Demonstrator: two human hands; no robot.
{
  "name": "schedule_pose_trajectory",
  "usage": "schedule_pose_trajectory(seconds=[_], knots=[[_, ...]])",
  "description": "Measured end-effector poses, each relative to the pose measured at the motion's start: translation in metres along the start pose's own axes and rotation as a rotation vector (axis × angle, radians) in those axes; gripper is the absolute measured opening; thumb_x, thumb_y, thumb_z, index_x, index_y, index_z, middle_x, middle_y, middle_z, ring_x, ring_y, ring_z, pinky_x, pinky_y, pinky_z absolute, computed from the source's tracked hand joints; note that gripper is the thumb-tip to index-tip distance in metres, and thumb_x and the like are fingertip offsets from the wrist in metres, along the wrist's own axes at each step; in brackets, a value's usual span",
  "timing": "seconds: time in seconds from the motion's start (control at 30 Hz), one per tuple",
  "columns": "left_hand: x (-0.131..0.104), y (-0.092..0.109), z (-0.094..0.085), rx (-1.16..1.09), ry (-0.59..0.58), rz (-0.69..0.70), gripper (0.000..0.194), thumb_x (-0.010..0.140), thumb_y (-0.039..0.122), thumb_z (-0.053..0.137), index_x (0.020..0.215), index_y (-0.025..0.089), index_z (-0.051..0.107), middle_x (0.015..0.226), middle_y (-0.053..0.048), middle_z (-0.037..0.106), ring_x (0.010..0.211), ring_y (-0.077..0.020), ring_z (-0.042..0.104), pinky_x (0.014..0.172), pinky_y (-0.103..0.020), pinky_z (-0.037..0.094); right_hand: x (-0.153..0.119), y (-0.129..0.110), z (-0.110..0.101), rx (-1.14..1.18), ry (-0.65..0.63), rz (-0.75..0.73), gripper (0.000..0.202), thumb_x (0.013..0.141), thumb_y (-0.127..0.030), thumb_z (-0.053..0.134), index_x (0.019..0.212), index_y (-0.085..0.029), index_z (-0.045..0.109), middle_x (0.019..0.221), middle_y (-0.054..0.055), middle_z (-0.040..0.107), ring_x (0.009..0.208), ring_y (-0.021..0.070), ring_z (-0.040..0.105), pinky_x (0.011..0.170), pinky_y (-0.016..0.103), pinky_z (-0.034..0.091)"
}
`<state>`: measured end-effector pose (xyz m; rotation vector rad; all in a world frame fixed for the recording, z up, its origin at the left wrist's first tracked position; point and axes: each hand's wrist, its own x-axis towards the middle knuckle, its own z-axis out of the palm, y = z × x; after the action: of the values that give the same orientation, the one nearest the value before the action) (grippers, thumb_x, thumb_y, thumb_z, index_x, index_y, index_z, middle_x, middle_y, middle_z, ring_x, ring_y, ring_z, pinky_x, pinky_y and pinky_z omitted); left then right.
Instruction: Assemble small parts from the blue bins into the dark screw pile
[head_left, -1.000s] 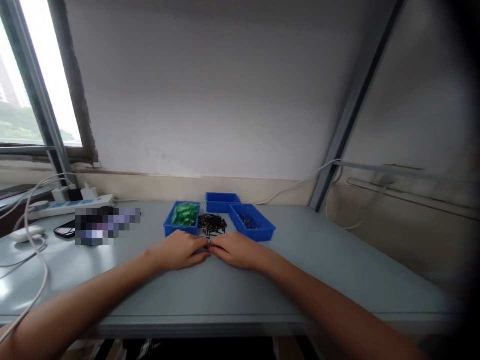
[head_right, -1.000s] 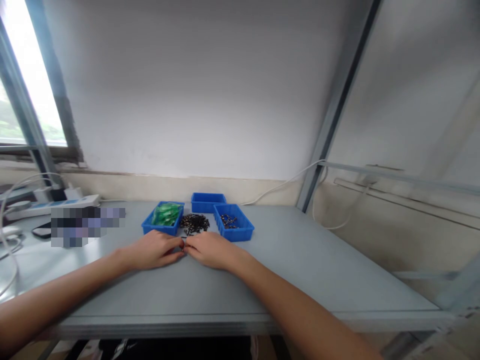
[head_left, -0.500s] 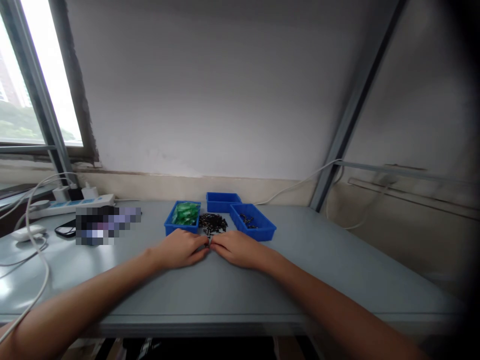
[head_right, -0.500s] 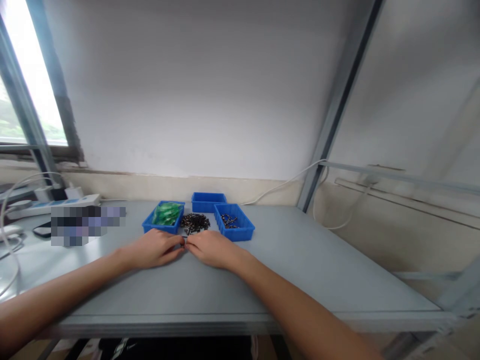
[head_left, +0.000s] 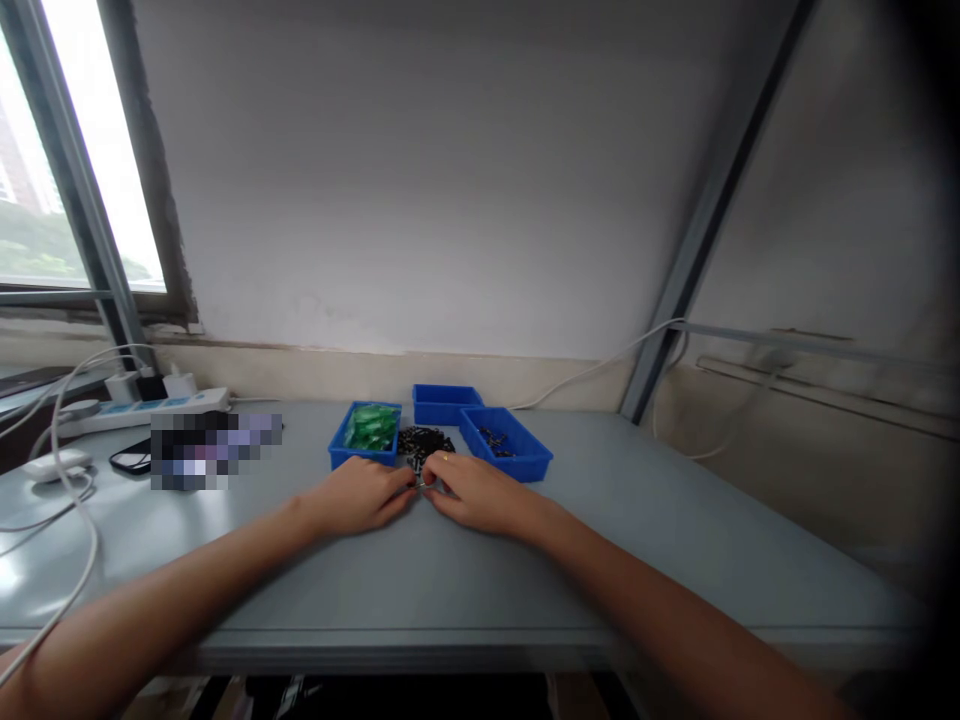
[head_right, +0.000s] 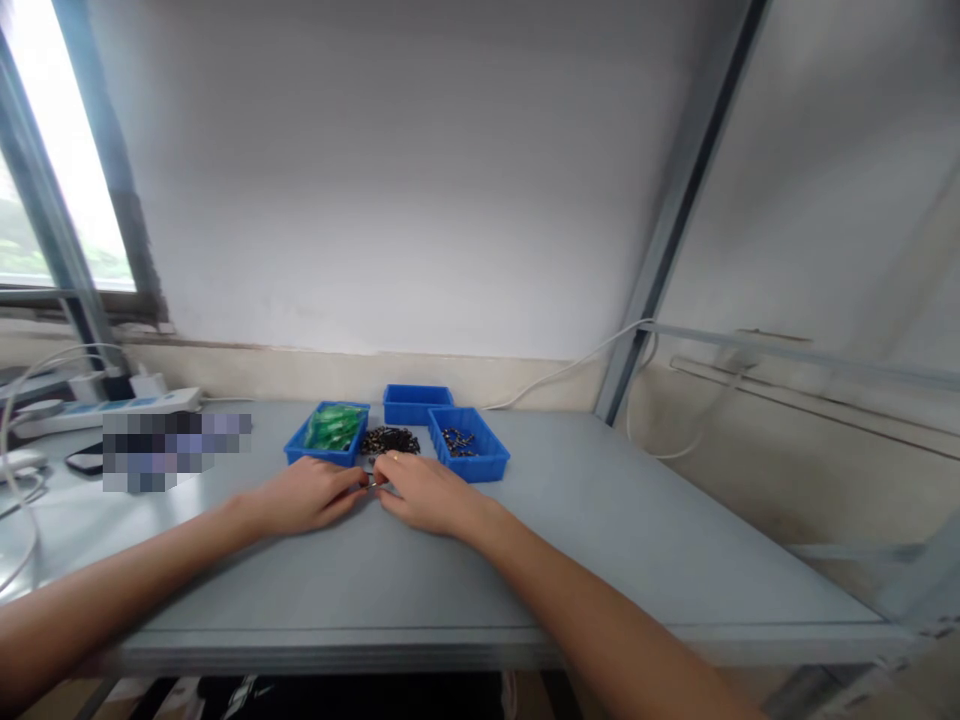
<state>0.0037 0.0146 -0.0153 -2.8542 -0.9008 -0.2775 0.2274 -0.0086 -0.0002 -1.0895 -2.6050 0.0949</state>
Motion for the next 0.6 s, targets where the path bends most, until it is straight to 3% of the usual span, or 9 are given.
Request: schedule_pose_trajectory(seconds=[0.27,0.4,0.6], knots=[[0.0003,-0.0011,0.0014,-0.006,0.021,0.030,0.022,0.103,0.029,0.042,0.090,0.019,0.056,0.077,-0.006,0.070,0.066,-0.0229,0.068,0.059,-0.031,0.046,-0.0003,-0.0040,0.0010,-0.129,-0.069,-0.157,0.014,0.097,-0.021,0.056,0.094,-0.015,0.068,0.104,0.012,0.069,0.097,0.0238,0.062,0.087,0.038,0.049],[0.0005,-0.0013,0.0025,0.002,0.026,0.040,0.020,0.102,0.028,0.042,0.091,0.019,0.056,0.074,-0.005,0.069,0.064,-0.0224,0.067,0.058,-0.030,0.045,-0.0004,-0.0043,0.0015,-0.129,-0.095,-0.174,0.014,0.096,-0.021,0.057,0.095,-0.015,0.069,0.096,0.011,0.070,0.093,0.0241,0.063,0.086,0.039,0.050],[0.0004,-0.0006,0.0017,0.011,0.014,0.033,0.020,0.103,0.027,0.041,0.091,0.019,0.056,0.073,-0.005,0.069,0.064,-0.0223,0.067,0.056,-0.029,0.045,-0.0014,-0.0031,0.0015,-0.112,-0.113,-0.167,0.014,0.094,-0.021,0.059,0.098,-0.014,0.071,0.101,0.012,0.070,0.095,0.0242,0.064,0.086,0.038,0.050]])
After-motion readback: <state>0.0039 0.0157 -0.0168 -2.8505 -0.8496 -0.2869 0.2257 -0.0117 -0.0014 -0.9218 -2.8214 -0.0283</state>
